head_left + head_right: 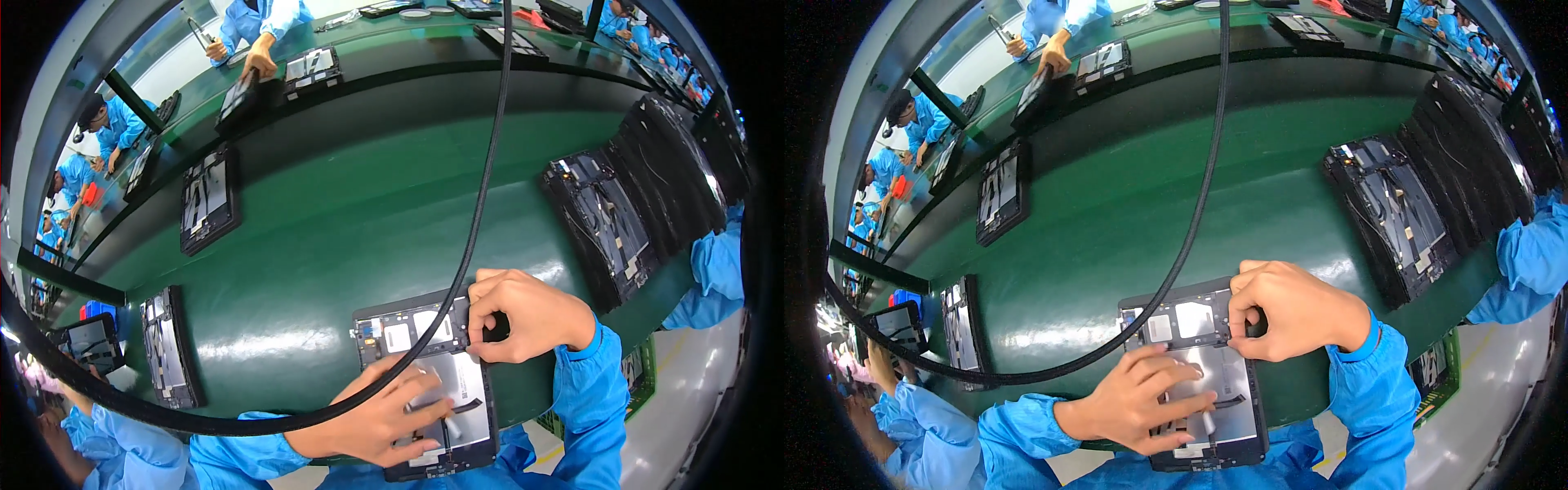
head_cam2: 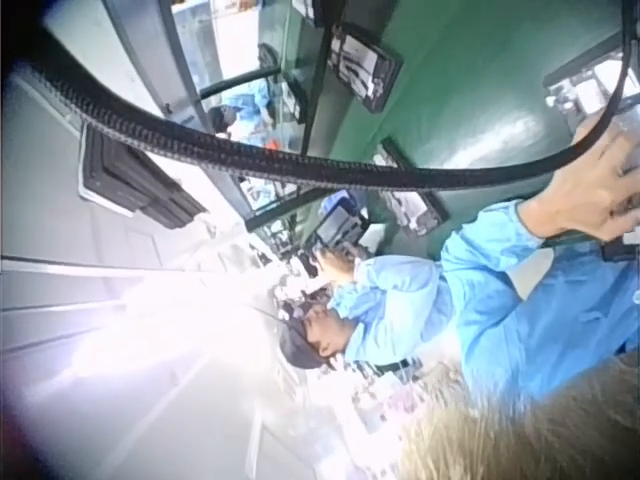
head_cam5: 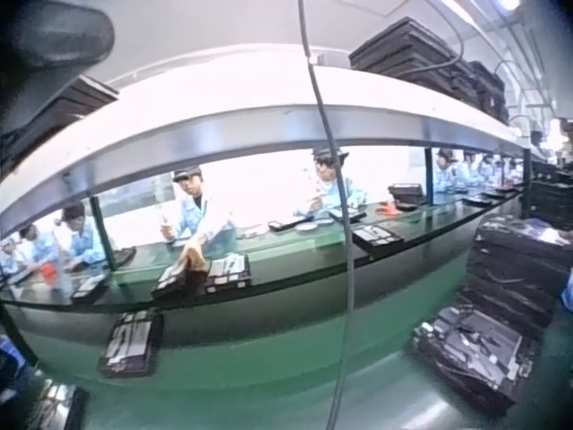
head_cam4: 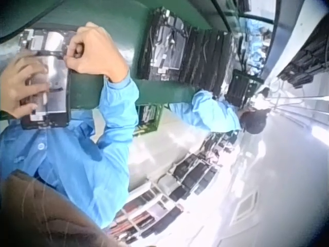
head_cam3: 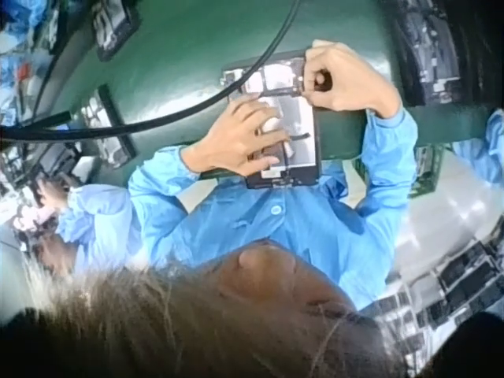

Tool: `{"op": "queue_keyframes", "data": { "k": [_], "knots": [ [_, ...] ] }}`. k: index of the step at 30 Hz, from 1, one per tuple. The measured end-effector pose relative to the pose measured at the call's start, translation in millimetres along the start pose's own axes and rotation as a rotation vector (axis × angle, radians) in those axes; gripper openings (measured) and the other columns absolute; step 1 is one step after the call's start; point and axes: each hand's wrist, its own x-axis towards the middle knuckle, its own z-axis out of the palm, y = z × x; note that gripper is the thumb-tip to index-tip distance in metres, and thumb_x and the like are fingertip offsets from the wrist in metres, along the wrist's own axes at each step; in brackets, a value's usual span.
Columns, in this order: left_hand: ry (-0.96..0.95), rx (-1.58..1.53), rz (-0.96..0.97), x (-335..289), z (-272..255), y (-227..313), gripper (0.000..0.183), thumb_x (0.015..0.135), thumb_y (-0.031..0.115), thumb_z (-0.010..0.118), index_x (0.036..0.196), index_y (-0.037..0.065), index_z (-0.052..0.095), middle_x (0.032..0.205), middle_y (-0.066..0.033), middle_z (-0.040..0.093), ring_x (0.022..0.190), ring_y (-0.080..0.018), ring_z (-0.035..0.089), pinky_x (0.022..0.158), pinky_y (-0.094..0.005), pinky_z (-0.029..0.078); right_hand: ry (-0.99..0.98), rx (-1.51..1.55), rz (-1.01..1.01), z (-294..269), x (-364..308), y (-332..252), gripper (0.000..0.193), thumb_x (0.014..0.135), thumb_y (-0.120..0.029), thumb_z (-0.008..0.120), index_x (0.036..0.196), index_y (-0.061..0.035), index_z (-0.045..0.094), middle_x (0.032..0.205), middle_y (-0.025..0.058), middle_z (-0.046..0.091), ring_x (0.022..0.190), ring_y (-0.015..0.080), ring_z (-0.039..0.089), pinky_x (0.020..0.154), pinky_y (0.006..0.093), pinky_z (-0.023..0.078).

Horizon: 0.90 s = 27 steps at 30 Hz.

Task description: The person connects internal ribbon cables to a printed circuit board inside a tablet chassis by hand.

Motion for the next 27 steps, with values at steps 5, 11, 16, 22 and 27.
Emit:
{"op": "queue_keyframes", "data": {
  "k": [5,11,16,22,27],
  "knots": [
    [-0.022,-0.079,0.061,10,8,9,0.052,0.088,0.039,0.081,0.13,0.009,0.073,0.144,-0.0151,0.063,0.109,-0.0291,0.064,0.089,-0.0415,0.051,-0.043,0.009,0.027,-2,-6,2,0.011,0.072,-0.011,0.087,0.077,-0.0056,0.079,0.075,0.0058,0.065,0.079,0.0235,0.062,0.071,0.0396,0.05],
    [0.061,0.087,-0.032,21,17,18,0.056,0.092,0.05,0.078,0.126,0.006,0.07,0.152,-0.0242,0.058,0.086,-0.0275,0.059,0.074,-0.0372,0.054,-0.097,0.084,0.099,-3,-11,5,0.01,0.076,-0.007,0.085,0.082,-0.0021,0.078,0.078,0.0091,0.066,0.075,0.0256,0.064,0.068,0.0403,0.051],
    [0.009,0.108,-0.019,28,13,20,0.06,0.096,0.053,0.074,0.128,0.002,0.067,0.149,-0.0298,0.057,0.092,-0.0311,0.061,0.085,-0.0383,0.055,-0.112,0.128,0.082,-4,-11,9,0.011,0.076,-0.009,0.083,0.081,-0.0004,0.076,0.077,0.0143,0.066,0.069,0.032,0.066,0.06,0.0449,0.048],
    [-0.003,0.107,-0.019,32,15,21,0.06,0.101,0.053,0.071,0.129,0.0,0.064,0.143,-0.0326,0.06,0.096,-0.0341,0.064,0.092,-0.0381,0.058,-0.098,0.15,0.066,-4,-13,12,0.01,0.075,-0.008,0.081,0.081,-0.0008,0.077,0.078,0.0145,0.068,0.069,0.0319,0.067,0.061,0.0443,0.049],
    [-0.003,0.186,-0.016,34,15,23,0.057,0.102,0.052,0.071,0.13,0.002,0.066,0.143,-0.03,0.061,0.091,-0.0338,0.065,0.088,-0.0373,0.059,-0.098,0.147,0.078,-5,-14,9,0.009,0.075,-0.008,0.078,0.081,-0.0006,0.077,0.077,0.0147,0.069,0.07,0.0321,0.068,0.062,0.0446,0.05]
  ]
}}
